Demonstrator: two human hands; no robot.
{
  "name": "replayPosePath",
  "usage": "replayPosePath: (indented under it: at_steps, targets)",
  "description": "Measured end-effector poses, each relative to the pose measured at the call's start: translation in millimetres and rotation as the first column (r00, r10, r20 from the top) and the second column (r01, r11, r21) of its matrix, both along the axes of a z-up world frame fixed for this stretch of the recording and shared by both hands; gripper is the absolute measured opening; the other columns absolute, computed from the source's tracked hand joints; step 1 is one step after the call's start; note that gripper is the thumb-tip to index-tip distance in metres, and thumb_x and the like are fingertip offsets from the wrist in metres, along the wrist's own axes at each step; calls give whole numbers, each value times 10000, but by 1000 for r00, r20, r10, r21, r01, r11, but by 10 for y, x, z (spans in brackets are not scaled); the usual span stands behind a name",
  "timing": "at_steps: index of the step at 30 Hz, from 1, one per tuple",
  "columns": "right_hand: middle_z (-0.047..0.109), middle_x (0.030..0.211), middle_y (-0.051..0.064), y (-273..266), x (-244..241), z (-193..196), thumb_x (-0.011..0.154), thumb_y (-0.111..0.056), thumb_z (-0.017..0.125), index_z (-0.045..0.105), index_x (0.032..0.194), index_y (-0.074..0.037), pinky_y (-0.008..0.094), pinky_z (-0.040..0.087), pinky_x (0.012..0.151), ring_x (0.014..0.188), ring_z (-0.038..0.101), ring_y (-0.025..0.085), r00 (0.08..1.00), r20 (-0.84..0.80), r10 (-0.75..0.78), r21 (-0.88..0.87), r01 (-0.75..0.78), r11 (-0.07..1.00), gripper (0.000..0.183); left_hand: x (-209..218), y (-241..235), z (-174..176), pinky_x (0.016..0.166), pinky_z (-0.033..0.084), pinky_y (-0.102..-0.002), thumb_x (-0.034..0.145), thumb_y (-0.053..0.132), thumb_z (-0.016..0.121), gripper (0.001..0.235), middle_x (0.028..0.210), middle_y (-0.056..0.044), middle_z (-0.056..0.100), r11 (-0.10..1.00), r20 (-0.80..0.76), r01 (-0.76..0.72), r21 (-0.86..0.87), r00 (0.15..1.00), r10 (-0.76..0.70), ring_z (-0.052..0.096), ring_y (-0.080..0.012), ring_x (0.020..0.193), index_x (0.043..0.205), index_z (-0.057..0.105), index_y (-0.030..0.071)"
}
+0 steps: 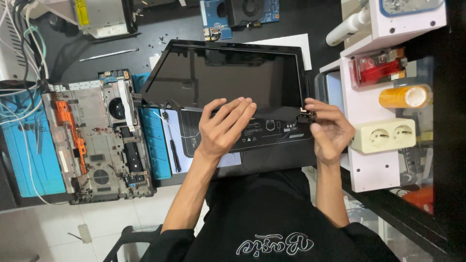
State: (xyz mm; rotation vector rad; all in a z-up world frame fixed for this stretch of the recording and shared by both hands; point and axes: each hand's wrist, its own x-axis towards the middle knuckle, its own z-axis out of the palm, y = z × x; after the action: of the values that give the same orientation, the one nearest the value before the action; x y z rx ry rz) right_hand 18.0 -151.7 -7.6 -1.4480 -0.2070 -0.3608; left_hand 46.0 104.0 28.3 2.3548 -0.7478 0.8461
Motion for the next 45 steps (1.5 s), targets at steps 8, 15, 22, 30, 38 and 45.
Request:
replayPosePath:
  at_steps: [8, 15, 22, 30, 38, 45]
  targets:
    - [690, 1216, 136, -68, 14, -292, 1028, -169, 619, 591, 1332, 37, 372, 543, 920, 1114, 662, 231, 730, -656, 192, 320, 39, 946, 368, -246, 32, -354, 919, 505, -345, 956, 56, 710, 231, 1200, -37, 748, 998, -28, 46, 54, 999, -44, 711, -181, 1129, 1185, 743, 64]
    - [728, 1091, 181, -68, -20, -562, 977, -99, 662, 624, 1218, 88, 394, 650, 824, 923, 742, 204, 502, -782, 369, 314, -194, 929, 307, -420, 62, -591, 945, 511, -385, 955, 78, 673, 252, 1252, -56, 727, 998, -151, 43, 49, 988, -35, 688, -207, 1181, 1199, 733, 53]
    - [724, 1110, 172, -81, -67, -636, 989, -143, 644, 615, 1229, 69, 390, 641, 834, 946, 735, 198, 473, -778, 414, 362, -201, 910, 322, -490, 65, -743, 976, 501, -399, 919, 74, 682, 304, 1283, -44, 714, 997, -209, 50, 59, 977, -36, 665, -201, 1216, 1219, 731, 58]
    - [719, 1156, 214, -178, -143, -788, 1011, -142, 593, 601, 1262, 99, 389, 637, 859, 985, 747, 249, 412, -829, 377, 290, -259, 921, 348, -522, 28, -872, 983, 499, -410, 910, 18, 718, 313, 1290, -46, 707, 997, -237, 35, 71, 971, -17, 663, -206, 1214, 1222, 724, 49]
    - [724, 1172, 213, -23, -176, -765, 996, -72, 567, 600, 1257, 115, 394, 656, 839, 993, 752, 300, 442, -800, 406, 352, -202, 914, 323, -568, 25, -870, 1018, 482, -438, 872, 16, 709, 369, 1332, -59, 678, 995, -323, 46, 92, 946, -14, 634, -219, 1241, 1240, 706, 35]
    - [746, 1117, 190, -19, -193, -782, 1006, -143, 596, 631, 1213, 89, 350, 644, 780, 941, 766, 281, 454, -840, 299, 244, -177, 954, 313, -559, -7, -917, 1034, 475, -443, 860, 12, 712, 380, 1322, -57, 682, 993, -340, 40, 108, 941, -1, 634, -225, 1237, 1239, 701, 45]
